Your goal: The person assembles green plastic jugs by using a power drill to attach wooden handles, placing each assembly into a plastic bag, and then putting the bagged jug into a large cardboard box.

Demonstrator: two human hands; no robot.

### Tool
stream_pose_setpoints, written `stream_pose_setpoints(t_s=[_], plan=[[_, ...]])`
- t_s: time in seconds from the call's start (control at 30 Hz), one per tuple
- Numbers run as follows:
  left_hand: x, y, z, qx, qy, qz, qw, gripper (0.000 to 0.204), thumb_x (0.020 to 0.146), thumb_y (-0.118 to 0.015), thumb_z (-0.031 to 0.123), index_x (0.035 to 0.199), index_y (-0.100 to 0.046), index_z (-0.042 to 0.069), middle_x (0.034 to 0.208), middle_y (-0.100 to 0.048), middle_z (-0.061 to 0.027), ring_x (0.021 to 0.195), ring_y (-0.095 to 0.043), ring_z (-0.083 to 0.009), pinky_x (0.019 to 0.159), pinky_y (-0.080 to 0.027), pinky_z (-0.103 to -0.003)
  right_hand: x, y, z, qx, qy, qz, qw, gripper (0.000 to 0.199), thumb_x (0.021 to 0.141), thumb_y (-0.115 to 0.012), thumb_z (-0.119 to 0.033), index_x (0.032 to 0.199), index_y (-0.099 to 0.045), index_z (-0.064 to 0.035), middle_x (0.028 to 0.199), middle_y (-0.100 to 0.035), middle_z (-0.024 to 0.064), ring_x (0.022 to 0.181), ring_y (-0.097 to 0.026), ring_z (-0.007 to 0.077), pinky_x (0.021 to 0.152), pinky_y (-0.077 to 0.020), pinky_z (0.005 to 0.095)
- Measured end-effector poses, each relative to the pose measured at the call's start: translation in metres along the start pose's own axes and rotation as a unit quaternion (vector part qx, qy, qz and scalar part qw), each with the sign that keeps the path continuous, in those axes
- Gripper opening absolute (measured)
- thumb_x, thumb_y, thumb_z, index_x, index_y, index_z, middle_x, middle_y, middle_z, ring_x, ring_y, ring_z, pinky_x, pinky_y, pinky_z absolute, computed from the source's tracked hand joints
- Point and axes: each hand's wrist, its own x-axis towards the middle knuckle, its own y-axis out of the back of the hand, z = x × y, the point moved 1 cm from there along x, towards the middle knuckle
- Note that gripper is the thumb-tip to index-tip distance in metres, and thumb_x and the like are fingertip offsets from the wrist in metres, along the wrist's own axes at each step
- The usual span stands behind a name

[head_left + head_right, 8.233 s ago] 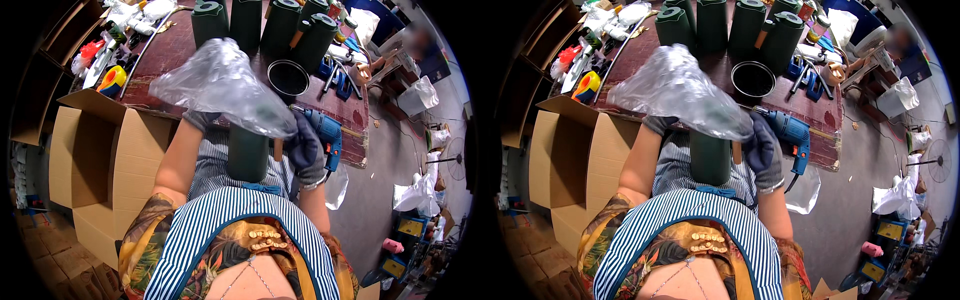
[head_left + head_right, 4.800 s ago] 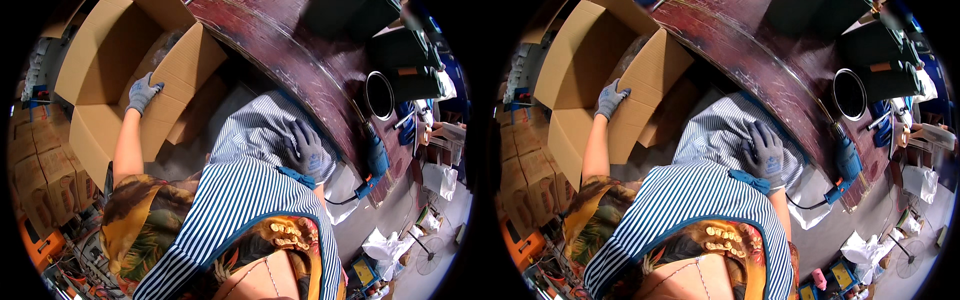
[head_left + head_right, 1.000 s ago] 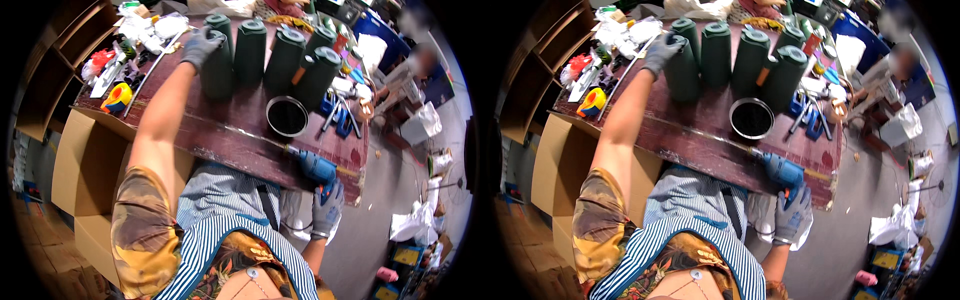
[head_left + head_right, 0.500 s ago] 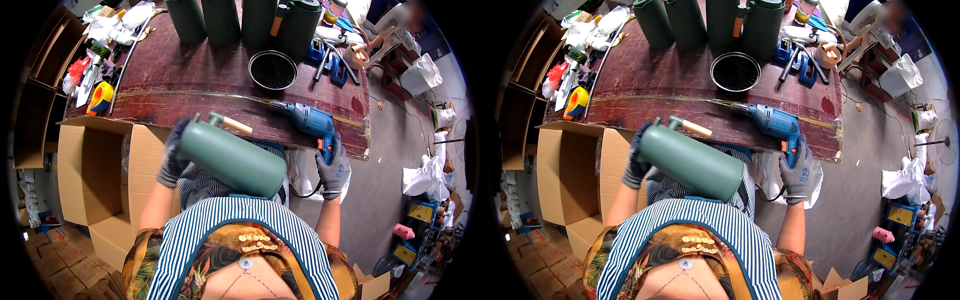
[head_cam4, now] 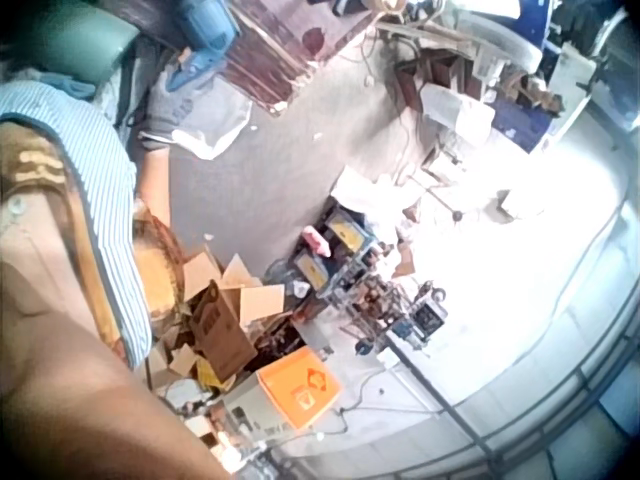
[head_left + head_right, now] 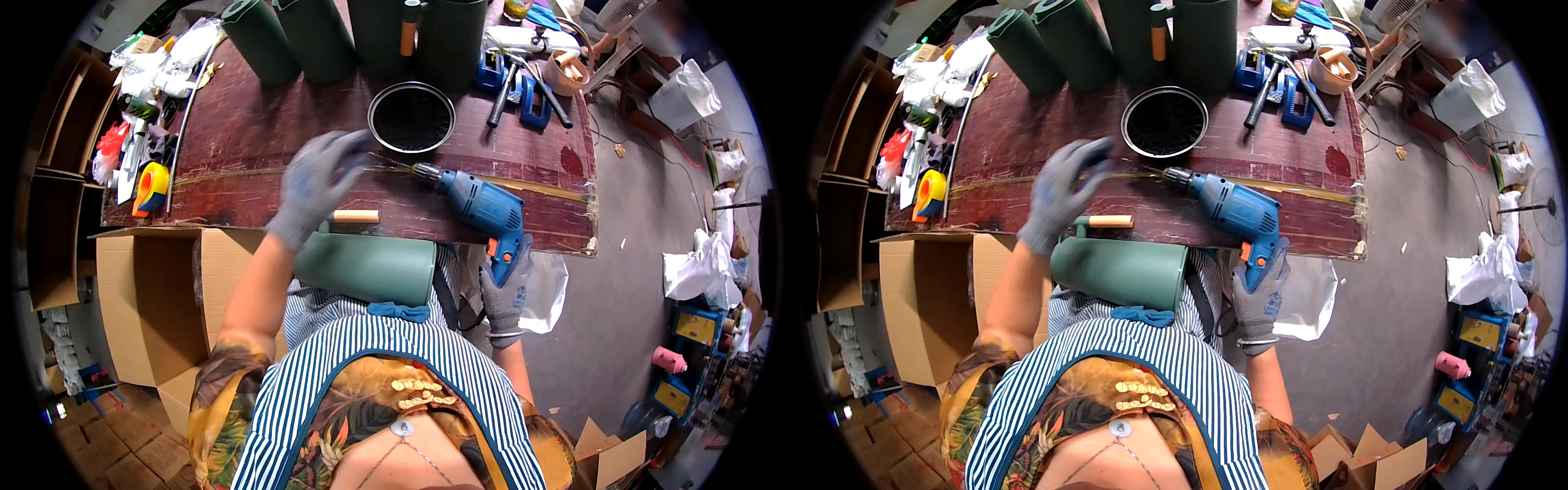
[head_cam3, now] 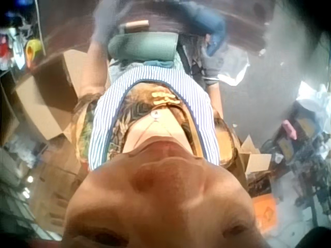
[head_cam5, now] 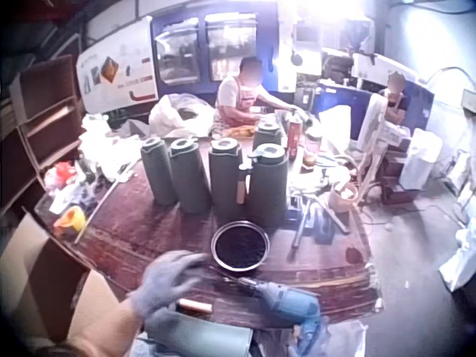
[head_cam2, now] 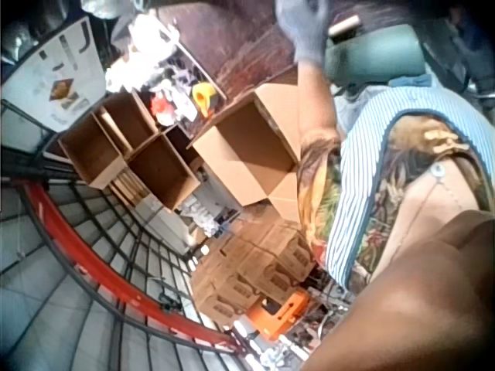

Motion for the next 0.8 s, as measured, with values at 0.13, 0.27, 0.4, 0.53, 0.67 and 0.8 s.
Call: stream_pose_setpoints(t_s=[0.13,0.27,0.4,0.53,0.67,0.8], plan=[[0.089,-0.093,0.006,0.079,-0.125,-0.059,0.987,0.037,0.089,-0.067,0.019,0.126,-0.064,0.018,0.115,-0.067,-0.0089,0.108,-0.063,-0.0287,0.096,-0.049,-0.041,0.003,0.007,-0.003,-0.003,0.006,-0.028,1.0,0.095,0.084,-0.071,-0.021,0.159,-0.016,-0.0039,0.151,-0.033,0.0289,0.132,-0.042,0.0465,0.108,-0.0397,0.0492],[0.114,-0.131,-0.004,0.1,-0.177,-0.123,0.971,0.03,0.089,-0.066,0.017,0.119,-0.066,0.02,0.11,-0.068,-0.0081,0.103,-0.064,-0.0291,0.092,-0.051,-0.041,0.002,0.003,-0.004,-0.01,0.024,-0.006,1.0,0.093,0.084,-0.07,-0.017,0.159,-0.017,-0.0018,0.151,-0.034,0.029,0.132,-0.043,0.0462,0.108,-0.0398,0.0489],[0.112,-0.137,-0.016,0.057,-0.236,-0.077,0.967,0.025,0.086,-0.069,0.018,0.111,-0.07,0.02,0.102,-0.07,-0.0093,0.095,-0.066,-0.0298,0.085,-0.054,-0.041,0.005,0.001,-0.01,-0.01,-0.024,-0.011,1.0,0.09,0.083,-0.067,-0.012,0.158,-0.018,-0.0006,0.153,-0.032,0.0289,0.132,-0.042,0.0467,0.109,-0.039,0.0494],[0.106,-0.127,-0.02,-0.264,-0.046,-0.063,0.961,0.033,0.081,-0.071,0.004,0.113,-0.07,0.009,0.109,-0.072,-0.0087,0.103,-0.069,-0.0212,0.094,-0.054,-0.036,0.004,0.002,-0.006,-0.032,0.011,-0.004,0.999,0.09,0.083,-0.067,-0.012,0.158,-0.018,-0.0004,0.154,-0.032,0.0284,0.132,-0.042,0.0464,0.109,-0.0391,0.0494],[0.109,-0.13,-0.031,-0.197,0.018,-0.083,0.977,0.038,0.081,-0.072,0.004,0.118,-0.069,0.009,0.114,-0.072,-0.0098,0.107,-0.069,-0.0237,0.096,-0.053,-0.035,0.005,0.001,-0.002,-0.035,0.012,-0.012,0.999,0.091,0.083,-0.067,-0.014,0.158,-0.018,-0.0009,0.154,-0.032,0.0276,0.133,-0.041,0.0454,0.109,-0.0393,0.0489],[0.107,-0.134,-0.013,-0.047,-0.16,-0.081,0.983,0.033,0.087,-0.069,0.016,0.119,-0.068,0.018,0.108,-0.071,-0.0119,0.1,-0.066,-0.0329,0.089,-0.053,-0.044,0.003,-0.001,-0.005,-0.041,0.013,-0.001,0.999,0.09,0.084,-0.067,-0.016,0.158,-0.018,-0.0015,0.153,-0.034,0.027,0.133,-0.042,0.0447,0.109,-0.0396,0.0482]])
